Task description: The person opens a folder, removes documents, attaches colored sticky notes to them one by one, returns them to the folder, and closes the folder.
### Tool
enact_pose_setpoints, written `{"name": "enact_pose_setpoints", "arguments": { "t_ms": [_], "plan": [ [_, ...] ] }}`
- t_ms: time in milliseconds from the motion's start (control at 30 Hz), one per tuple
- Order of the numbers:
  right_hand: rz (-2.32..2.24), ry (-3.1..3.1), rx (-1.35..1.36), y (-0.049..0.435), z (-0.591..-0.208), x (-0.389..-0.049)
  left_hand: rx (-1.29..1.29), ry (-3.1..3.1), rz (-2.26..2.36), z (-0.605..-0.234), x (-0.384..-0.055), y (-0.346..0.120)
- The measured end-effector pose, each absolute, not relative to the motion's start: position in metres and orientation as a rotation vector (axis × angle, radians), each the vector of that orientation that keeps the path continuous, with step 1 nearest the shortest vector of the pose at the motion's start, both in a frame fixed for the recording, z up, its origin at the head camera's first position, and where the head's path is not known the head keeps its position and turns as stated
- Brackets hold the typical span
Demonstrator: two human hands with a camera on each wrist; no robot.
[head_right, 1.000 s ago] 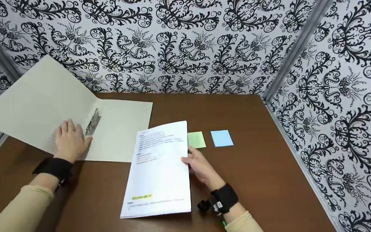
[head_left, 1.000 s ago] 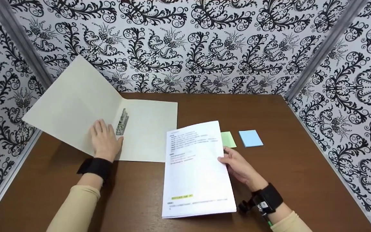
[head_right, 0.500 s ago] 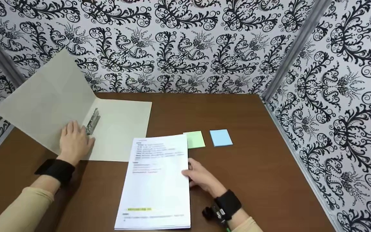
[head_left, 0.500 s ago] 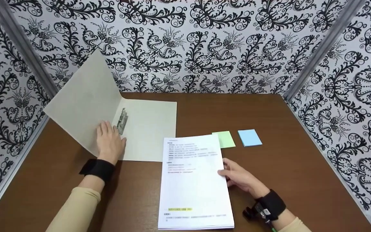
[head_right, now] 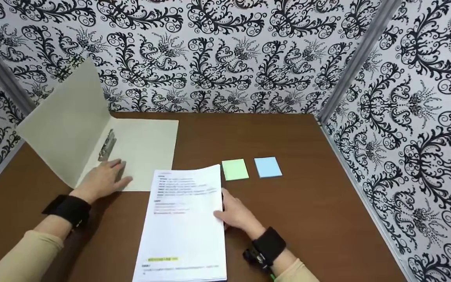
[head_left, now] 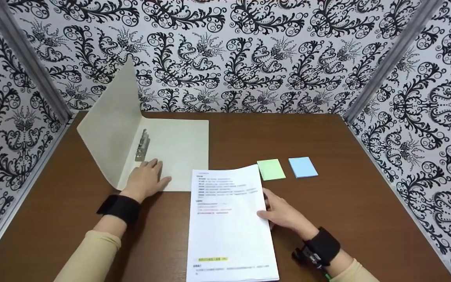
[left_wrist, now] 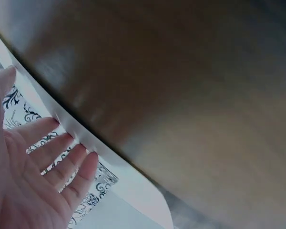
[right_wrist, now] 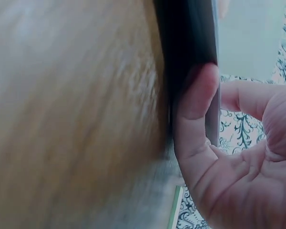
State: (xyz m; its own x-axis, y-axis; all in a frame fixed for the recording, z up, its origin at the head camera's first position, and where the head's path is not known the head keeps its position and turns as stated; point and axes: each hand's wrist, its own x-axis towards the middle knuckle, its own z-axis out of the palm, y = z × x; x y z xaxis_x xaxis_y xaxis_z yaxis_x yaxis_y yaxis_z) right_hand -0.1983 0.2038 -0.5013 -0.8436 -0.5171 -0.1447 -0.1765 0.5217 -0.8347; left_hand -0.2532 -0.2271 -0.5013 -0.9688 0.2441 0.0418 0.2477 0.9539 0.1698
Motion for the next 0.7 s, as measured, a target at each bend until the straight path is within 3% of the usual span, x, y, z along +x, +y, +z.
{"name": "enact_pose_setpoints", "arguments": {
  "t_ms": [700],
  "plan": [
    [-1.099, 2.447, -0.651, 0.209, -0.496, -0.19, -0.28, -3.106, -0.281, -0.499, -0.254, -0.234]
  ]
}}
